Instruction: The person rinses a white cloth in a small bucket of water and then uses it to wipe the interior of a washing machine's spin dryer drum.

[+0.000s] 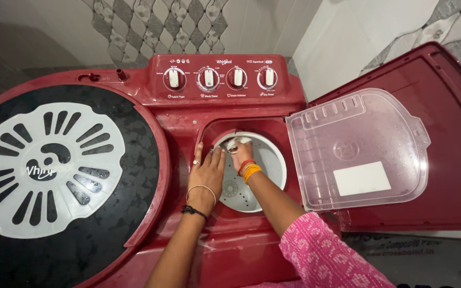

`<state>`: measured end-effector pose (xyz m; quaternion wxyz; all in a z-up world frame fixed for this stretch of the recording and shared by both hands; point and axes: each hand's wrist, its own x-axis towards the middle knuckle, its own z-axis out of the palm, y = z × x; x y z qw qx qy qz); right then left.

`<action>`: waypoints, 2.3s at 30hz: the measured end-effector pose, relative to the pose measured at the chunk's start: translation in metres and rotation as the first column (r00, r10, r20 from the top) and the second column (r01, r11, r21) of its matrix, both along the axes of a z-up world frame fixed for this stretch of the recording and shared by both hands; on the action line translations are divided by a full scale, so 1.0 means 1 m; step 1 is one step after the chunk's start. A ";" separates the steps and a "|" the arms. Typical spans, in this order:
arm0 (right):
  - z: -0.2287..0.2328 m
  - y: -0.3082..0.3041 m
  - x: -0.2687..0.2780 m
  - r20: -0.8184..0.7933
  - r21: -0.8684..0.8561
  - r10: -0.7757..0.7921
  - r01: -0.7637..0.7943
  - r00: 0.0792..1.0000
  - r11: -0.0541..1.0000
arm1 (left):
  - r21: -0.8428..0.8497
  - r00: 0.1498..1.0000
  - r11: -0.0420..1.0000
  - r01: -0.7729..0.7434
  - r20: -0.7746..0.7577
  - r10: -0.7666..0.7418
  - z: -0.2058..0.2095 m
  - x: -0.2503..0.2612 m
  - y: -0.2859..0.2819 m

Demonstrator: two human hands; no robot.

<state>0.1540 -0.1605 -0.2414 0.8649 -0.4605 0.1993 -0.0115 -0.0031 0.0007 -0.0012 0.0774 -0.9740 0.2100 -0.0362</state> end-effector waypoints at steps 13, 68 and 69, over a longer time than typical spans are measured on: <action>0.054 -0.011 -0.102 -0.774 -0.158 0.489 -0.625 -0.402 -0.764 | -0.079 0.997 0.997 0.004 0.077 0.002 -0.008 -0.002 0.000; -0.033 -0.092 -0.032 -0.770 -0.498 0.164 -0.421 0.617 -0.758 | -0.022 0.996 1.000 -0.018 -0.089 0.016 -0.006 0.014 0.004; -0.033 -0.083 -0.018 -0.685 -0.580 0.249 -0.307 0.685 -0.754 | -0.043 0.993 0.999 -0.018 -0.116 0.012 -0.007 0.013 0.005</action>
